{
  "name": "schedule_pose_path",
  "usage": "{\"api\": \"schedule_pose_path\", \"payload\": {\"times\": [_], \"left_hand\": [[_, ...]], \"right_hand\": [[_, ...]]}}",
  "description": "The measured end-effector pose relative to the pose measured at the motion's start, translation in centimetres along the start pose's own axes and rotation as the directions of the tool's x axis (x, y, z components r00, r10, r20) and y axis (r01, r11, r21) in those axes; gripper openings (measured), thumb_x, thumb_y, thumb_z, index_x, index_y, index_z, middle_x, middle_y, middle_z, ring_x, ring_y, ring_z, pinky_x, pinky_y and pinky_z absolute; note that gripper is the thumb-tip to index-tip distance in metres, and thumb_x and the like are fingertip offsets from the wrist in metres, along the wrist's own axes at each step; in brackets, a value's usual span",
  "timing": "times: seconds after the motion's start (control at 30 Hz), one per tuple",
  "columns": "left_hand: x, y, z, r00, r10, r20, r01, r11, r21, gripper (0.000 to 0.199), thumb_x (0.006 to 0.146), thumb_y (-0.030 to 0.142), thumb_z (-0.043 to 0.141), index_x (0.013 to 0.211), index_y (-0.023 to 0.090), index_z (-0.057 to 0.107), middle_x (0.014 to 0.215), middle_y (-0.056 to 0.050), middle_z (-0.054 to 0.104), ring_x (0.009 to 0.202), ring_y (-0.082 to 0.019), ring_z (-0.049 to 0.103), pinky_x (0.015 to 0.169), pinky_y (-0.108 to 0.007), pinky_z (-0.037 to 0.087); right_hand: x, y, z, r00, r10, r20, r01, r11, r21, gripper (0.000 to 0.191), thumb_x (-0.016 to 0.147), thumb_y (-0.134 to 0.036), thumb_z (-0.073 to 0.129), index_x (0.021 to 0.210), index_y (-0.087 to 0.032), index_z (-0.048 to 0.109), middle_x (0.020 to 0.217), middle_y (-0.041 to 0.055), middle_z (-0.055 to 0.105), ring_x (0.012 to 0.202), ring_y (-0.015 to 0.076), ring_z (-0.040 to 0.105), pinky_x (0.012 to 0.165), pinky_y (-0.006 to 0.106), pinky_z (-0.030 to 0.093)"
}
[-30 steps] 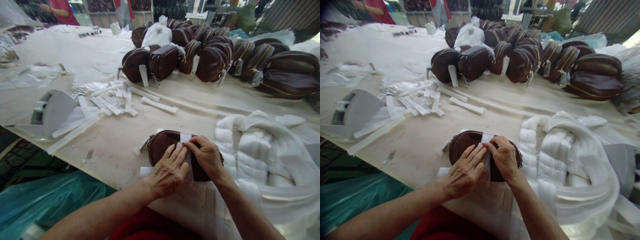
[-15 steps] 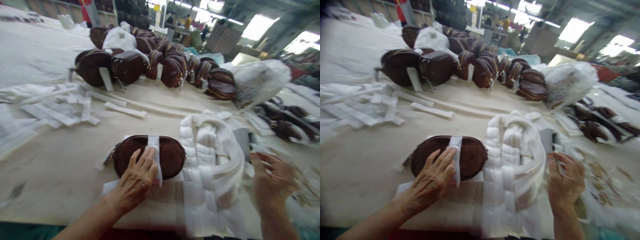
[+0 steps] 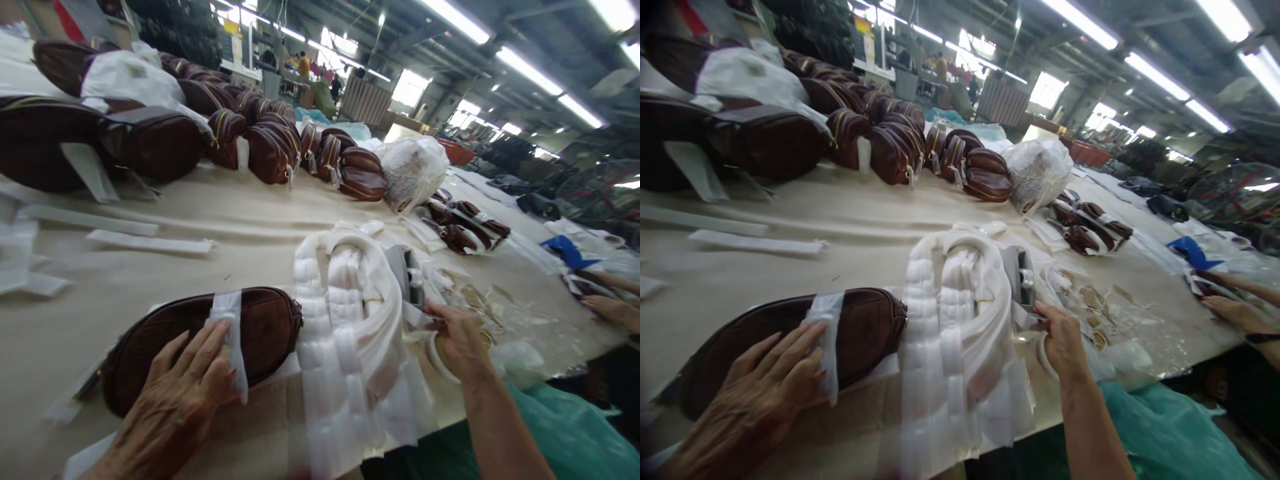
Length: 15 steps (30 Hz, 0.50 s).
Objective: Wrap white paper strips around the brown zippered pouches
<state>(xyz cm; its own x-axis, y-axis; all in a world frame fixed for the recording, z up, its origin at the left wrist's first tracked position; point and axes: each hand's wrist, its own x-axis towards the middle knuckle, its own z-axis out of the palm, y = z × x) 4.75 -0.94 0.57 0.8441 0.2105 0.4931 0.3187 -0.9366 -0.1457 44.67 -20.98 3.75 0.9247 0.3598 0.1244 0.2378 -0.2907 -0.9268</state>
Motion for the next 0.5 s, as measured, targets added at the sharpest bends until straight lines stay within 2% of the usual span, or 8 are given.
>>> {"api": "schedule_pose_path", "payload": {"times": [0.07,0.13,0.23,0.3,0.37,0.43,0.5], "left_hand": [[-0.2,-0.2,0.3,1.0,0.022,0.007,-0.022,1.0,0.0,0.019,0.091,0.026,0.039,0.096,0.016,0.054,0.132,-0.021,0.049,0.118,-0.033,0.052,0.092,-0.049,0.04],[-0.4,-0.1,0.5,0.999,-0.034,-0.007,0.034,0.999,-0.03,0.018,0.091,0.025,0.037,0.095,0.017,0.053,0.133,-0.019,0.049,0.118,-0.032,0.052,0.093,-0.05,0.039],[-0.4,0.3,0.6,0.993,-0.115,-0.033,0.112,0.991,-0.079,0.019,0.092,0.023,0.034,0.095,0.018,0.052,0.134,-0.016,0.049,0.118,-0.032,0.053,0.094,-0.051,0.039],[-0.5,0.4,0.7,0.991,-0.129,-0.041,0.124,0.987,-0.101,0.019,0.092,0.024,0.034,0.095,0.019,0.053,0.135,-0.014,0.049,0.117,-0.031,0.054,0.096,-0.05,0.038],[-0.6,0.3,0.8,0.992,-0.125,-0.021,0.122,0.986,-0.117,0.019,0.092,0.024,0.037,0.096,0.019,0.054,0.135,-0.013,0.05,0.116,-0.031,0.054,0.097,-0.05,0.037],[-0.7,0.2,0.9,0.991,-0.135,-0.009,0.133,0.981,-0.139,0.019,0.091,0.024,0.038,0.096,0.019,0.055,0.135,-0.012,0.05,0.116,-0.032,0.054,0.098,-0.051,0.037],[-0.8,0.2,1.0,0.989,-0.146,-0.017,0.142,0.978,-0.156,0.02,0.092,0.024,0.037,0.094,0.018,0.056,0.135,-0.013,0.049,0.116,-0.033,0.054,0.096,-0.053,0.038]], "right_hand": [[0.2,-0.1,0.2,0.997,0.073,-0.01,-0.072,0.994,0.086,0.023,0.054,-0.034,0.073,0.064,-0.014,0.069,0.062,0.0046,0.067,0.054,0.0185,0.06,0.045,0.029,0.044],[0.1,-0.4,0.3,0.994,0.097,-0.045,-0.089,0.984,0.154,0.024,0.05,-0.033,0.075,0.064,-0.015,0.069,0.064,0.0036,0.066,0.053,0.0171,0.059,0.044,0.029,0.044],[-1.1,-0.9,-0.2,0.985,0.062,-0.164,-0.02,0.969,0.245,0.023,0.046,-0.033,0.076,0.059,-0.017,0.064,0.076,0.0025,0.066,0.066,0.0162,0.06,0.053,0.028,0.048],[-2.9,-0.8,-1.1,0.968,0.02,-0.251,0.054,0.957,0.285,0.021,0.048,-0.033,0.076,0.058,-0.019,0.063,0.086,0.0024,0.065,0.08,0.0165,0.061,0.063,0.027,0.05],[-5.0,-0.3,-2.0,0.953,0.016,-0.301,0.082,0.947,0.31,0.019,0.052,-0.031,0.077,0.062,-0.02,0.065,0.091,0.002,0.065,0.087,0.0156,0.06,0.069,0.025,0.05],[-7.0,0.8,-2.6,0.954,0.095,-0.284,0.003,0.946,0.325,0.02,0.054,-0.032,0.078,0.067,-0.02,0.067,0.086,0.0017,0.066,0.081,0.0144,0.06,0.066,0.025,0.05],[-8.3,1.9,-2.7,0.956,0.21,-0.204,-0.141,0.941,0.306,0.026,0.055,-0.037,0.078,0.07,-0.019,0.067,0.075,0.0014,0.066,0.069,0.0144,0.061,0.06,0.026,0.051]]}}
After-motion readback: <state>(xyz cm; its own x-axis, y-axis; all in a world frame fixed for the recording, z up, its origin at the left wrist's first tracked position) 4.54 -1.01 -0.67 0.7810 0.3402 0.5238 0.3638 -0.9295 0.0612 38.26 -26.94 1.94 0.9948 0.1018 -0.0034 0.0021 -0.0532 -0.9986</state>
